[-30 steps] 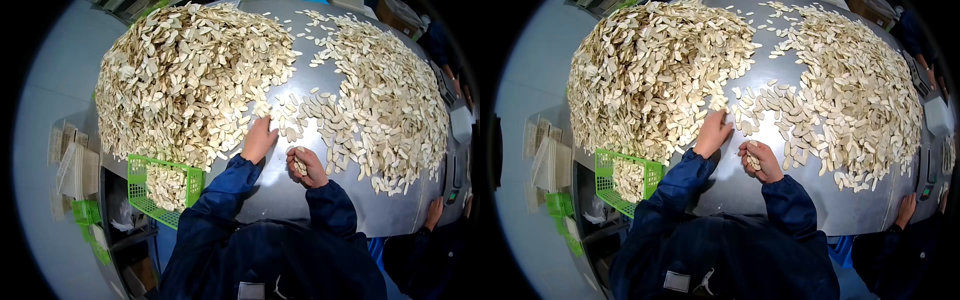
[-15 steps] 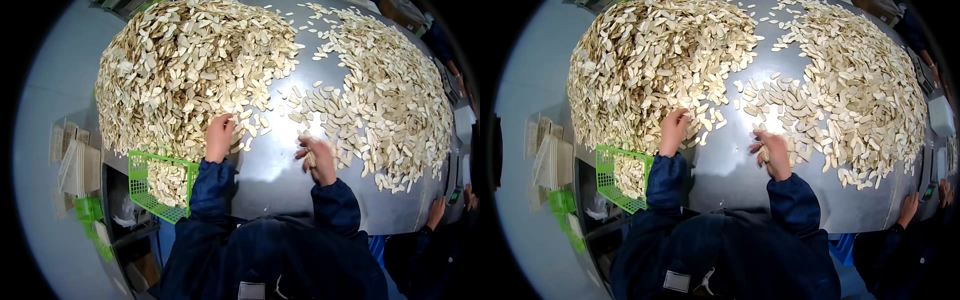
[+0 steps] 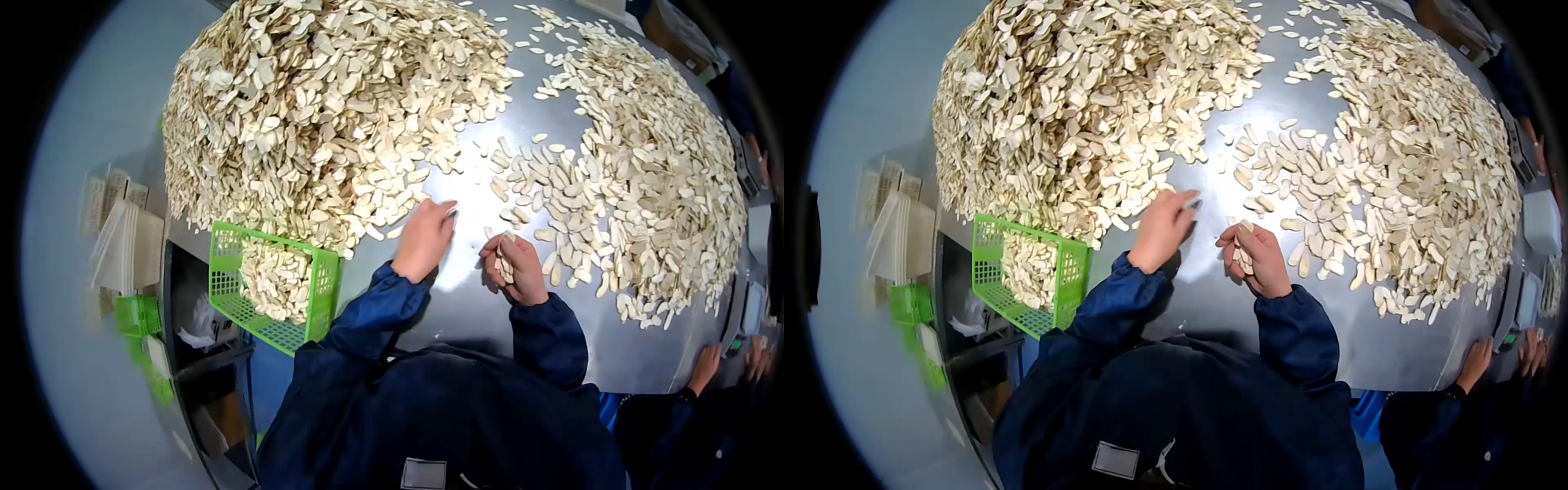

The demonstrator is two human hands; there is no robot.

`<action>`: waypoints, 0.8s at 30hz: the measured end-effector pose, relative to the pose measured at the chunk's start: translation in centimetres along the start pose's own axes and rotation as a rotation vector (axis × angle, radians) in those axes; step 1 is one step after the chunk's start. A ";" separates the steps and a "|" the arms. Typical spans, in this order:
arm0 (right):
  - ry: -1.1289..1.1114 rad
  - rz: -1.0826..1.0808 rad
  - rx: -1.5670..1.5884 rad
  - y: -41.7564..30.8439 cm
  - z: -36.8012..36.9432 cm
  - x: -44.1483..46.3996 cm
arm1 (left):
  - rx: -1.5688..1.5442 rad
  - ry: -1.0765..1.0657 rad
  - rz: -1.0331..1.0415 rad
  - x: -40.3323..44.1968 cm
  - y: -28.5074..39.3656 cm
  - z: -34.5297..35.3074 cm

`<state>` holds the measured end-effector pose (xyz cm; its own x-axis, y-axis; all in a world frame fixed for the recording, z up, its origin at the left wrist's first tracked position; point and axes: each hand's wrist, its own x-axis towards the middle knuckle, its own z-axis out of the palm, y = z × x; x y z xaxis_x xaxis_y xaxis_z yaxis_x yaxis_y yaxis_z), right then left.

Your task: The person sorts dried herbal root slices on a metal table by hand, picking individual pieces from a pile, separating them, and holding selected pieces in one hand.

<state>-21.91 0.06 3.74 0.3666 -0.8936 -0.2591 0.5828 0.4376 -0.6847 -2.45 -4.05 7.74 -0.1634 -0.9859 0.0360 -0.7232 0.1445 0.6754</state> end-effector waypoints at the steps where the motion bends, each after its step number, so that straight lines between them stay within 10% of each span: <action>1: -0.072 0.020 0.011 0.2 0.0 0.0 | 0.057 0.101 -0.011 -0.4 -1.2 -0.6; 8: -0.190 0.266 -0.045 1.4 2.5 -0.3 | 0.147 0.163 -0.291 -3.8 -6.1 -2.1; 24: -0.335 0.438 -0.246 2.7 3.1 -0.3 | 0.029 0.153 -0.096 -1.6 -3.7 0.1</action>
<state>-18.18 1.83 4.12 0.7662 -0.5378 -0.3518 0.1554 0.6862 -0.7106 0.45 -2.98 5.13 0.0097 -0.9963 0.0854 -0.7498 0.0493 0.6599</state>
